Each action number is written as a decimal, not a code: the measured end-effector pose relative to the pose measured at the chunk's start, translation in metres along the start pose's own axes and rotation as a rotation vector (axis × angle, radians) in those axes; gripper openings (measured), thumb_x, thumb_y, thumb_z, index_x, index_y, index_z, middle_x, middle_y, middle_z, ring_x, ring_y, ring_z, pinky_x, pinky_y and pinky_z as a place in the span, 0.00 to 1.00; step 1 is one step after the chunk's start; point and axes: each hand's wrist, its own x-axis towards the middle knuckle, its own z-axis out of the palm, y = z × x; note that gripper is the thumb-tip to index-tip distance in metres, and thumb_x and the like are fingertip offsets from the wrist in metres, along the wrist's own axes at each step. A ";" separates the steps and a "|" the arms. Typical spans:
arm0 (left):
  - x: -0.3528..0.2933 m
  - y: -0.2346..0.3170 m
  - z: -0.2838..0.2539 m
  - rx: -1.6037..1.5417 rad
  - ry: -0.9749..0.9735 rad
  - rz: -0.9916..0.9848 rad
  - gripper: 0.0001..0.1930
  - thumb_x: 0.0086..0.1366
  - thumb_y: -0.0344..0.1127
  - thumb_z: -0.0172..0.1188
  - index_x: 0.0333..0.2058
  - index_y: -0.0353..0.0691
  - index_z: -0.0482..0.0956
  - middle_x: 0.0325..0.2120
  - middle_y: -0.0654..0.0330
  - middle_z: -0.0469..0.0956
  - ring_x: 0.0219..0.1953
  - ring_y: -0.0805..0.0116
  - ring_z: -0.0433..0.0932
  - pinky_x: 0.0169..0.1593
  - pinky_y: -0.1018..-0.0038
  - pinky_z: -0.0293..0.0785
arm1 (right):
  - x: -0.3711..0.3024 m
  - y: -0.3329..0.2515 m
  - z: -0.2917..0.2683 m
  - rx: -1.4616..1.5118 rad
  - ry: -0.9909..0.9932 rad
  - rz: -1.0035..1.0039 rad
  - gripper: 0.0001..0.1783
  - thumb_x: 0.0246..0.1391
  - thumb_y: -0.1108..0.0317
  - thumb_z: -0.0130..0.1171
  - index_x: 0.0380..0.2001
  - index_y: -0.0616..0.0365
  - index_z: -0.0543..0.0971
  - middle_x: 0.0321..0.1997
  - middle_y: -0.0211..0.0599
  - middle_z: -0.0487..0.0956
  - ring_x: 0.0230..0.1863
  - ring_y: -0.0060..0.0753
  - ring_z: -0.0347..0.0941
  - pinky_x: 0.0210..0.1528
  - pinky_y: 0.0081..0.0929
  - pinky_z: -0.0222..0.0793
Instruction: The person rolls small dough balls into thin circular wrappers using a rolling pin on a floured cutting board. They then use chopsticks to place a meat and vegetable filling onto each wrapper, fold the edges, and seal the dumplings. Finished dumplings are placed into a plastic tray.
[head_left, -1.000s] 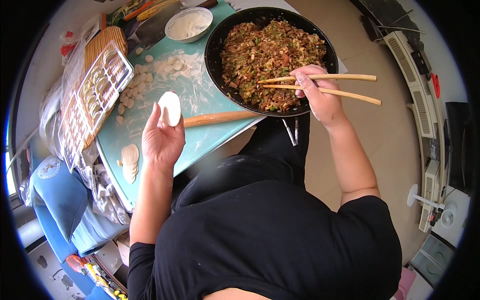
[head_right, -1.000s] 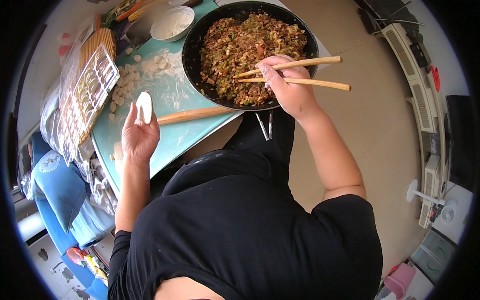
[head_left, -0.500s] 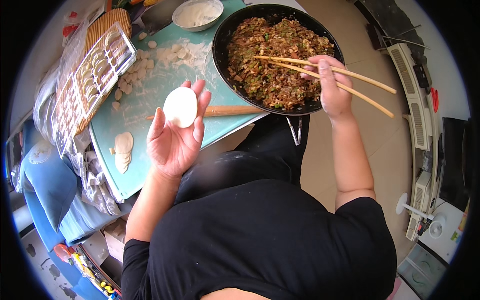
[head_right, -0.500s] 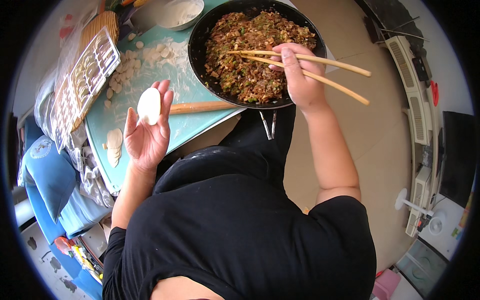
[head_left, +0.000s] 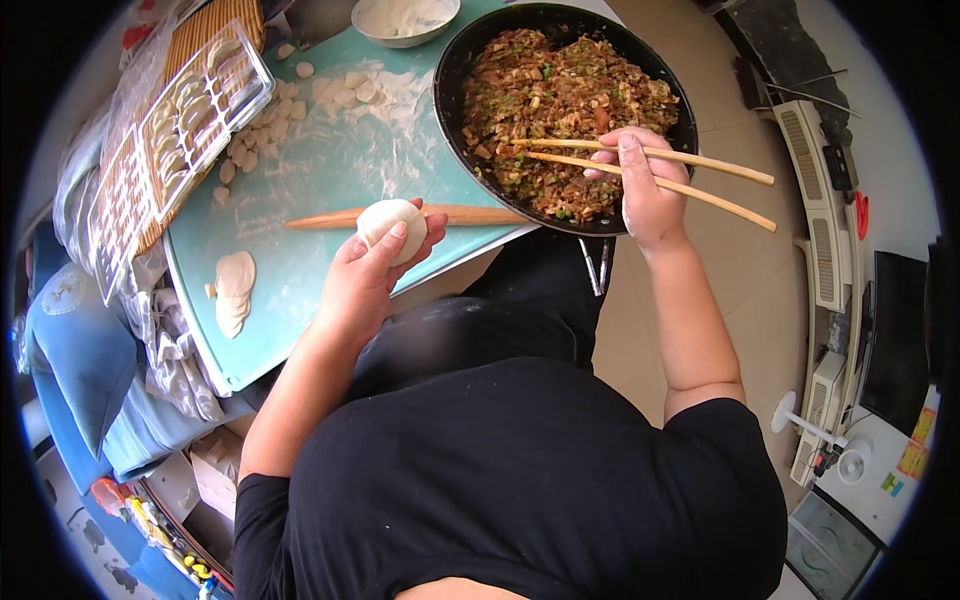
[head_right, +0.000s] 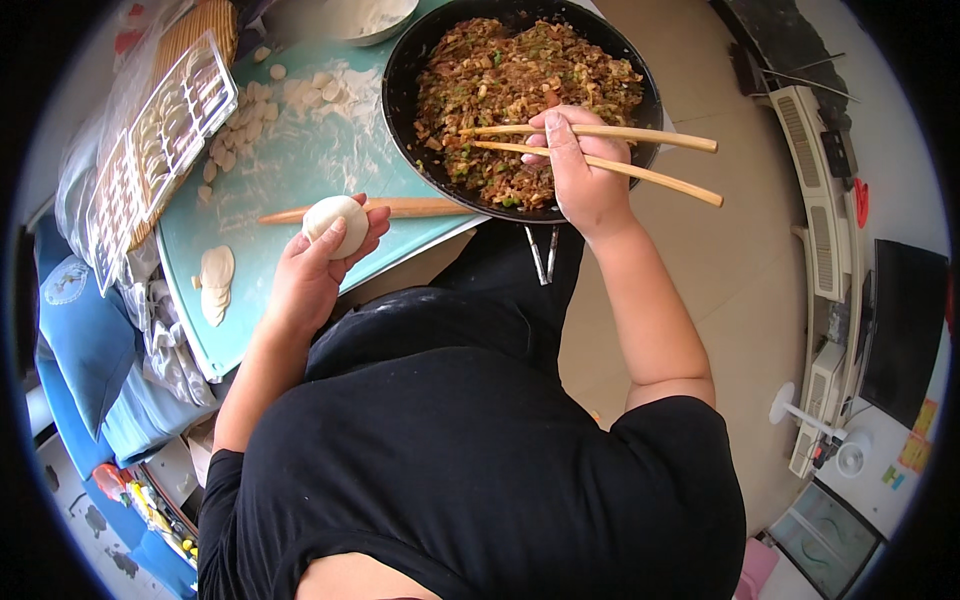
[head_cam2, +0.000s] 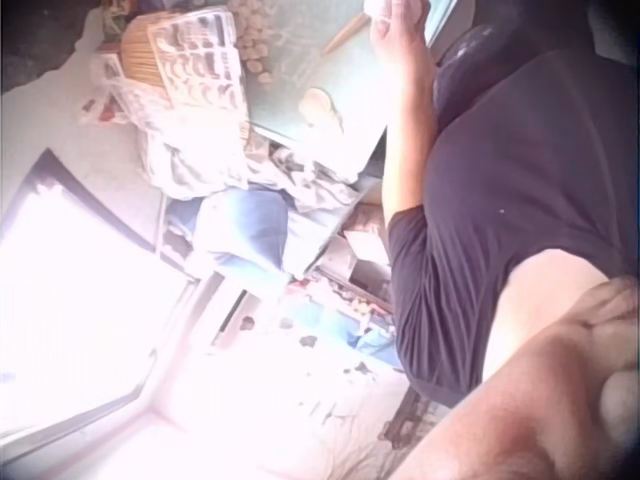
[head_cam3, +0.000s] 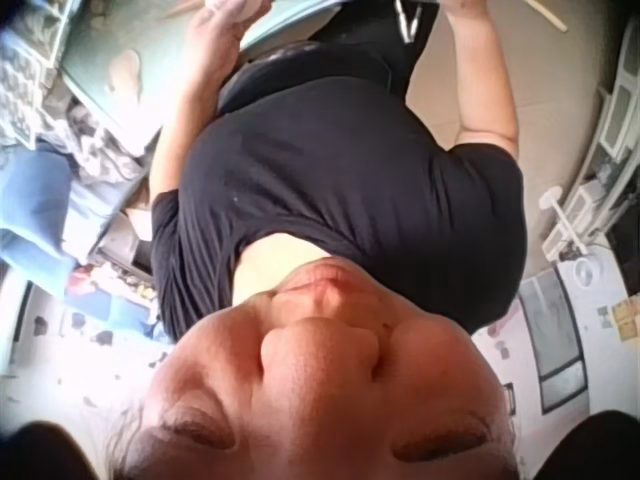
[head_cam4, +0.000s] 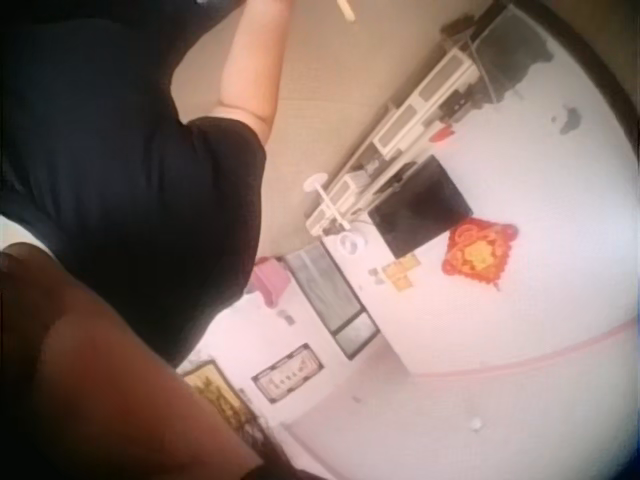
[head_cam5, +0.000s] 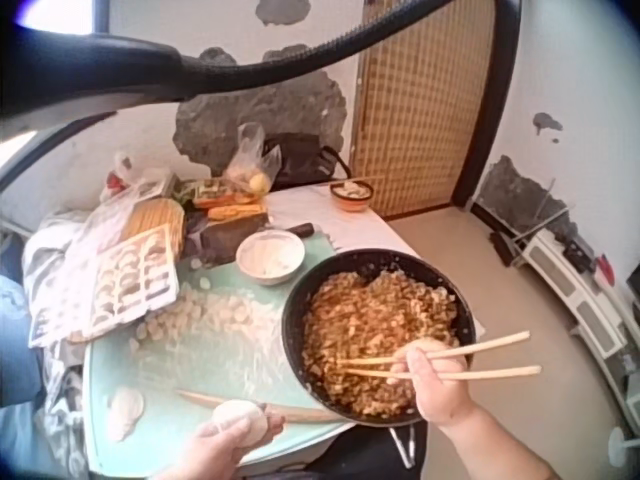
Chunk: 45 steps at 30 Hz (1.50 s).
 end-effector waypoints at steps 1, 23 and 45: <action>0.001 0.000 -0.001 0.004 0.013 0.004 0.19 0.65 0.36 0.49 0.51 0.31 0.65 0.47 0.47 0.73 0.51 0.58 0.72 0.57 0.66 0.66 | 0.000 0.000 0.000 -0.014 -0.011 -0.011 0.14 0.62 0.67 0.45 0.34 0.69 0.74 0.28 0.39 0.76 0.26 0.25 0.75 0.31 0.22 0.75; 0.011 0.004 0.004 -0.161 -0.002 -0.031 0.16 0.65 0.31 0.48 0.50 0.31 0.66 0.45 0.47 0.74 0.47 0.59 0.75 0.50 0.69 0.72 | -0.011 -0.015 -0.012 0.002 -0.022 0.186 0.15 0.63 0.64 0.42 0.35 0.67 0.73 0.27 0.37 0.74 0.27 0.28 0.73 0.32 0.23 0.74; 0.051 0.026 0.043 -0.297 -0.125 -0.081 0.21 0.67 0.35 0.40 0.54 0.26 0.58 0.51 0.42 0.67 0.53 0.52 0.69 0.57 0.61 0.66 | 0.015 0.003 -0.053 0.596 0.410 0.545 0.14 0.58 0.60 0.50 0.32 0.64 0.72 0.23 0.40 0.73 0.22 0.36 0.74 0.28 0.33 0.76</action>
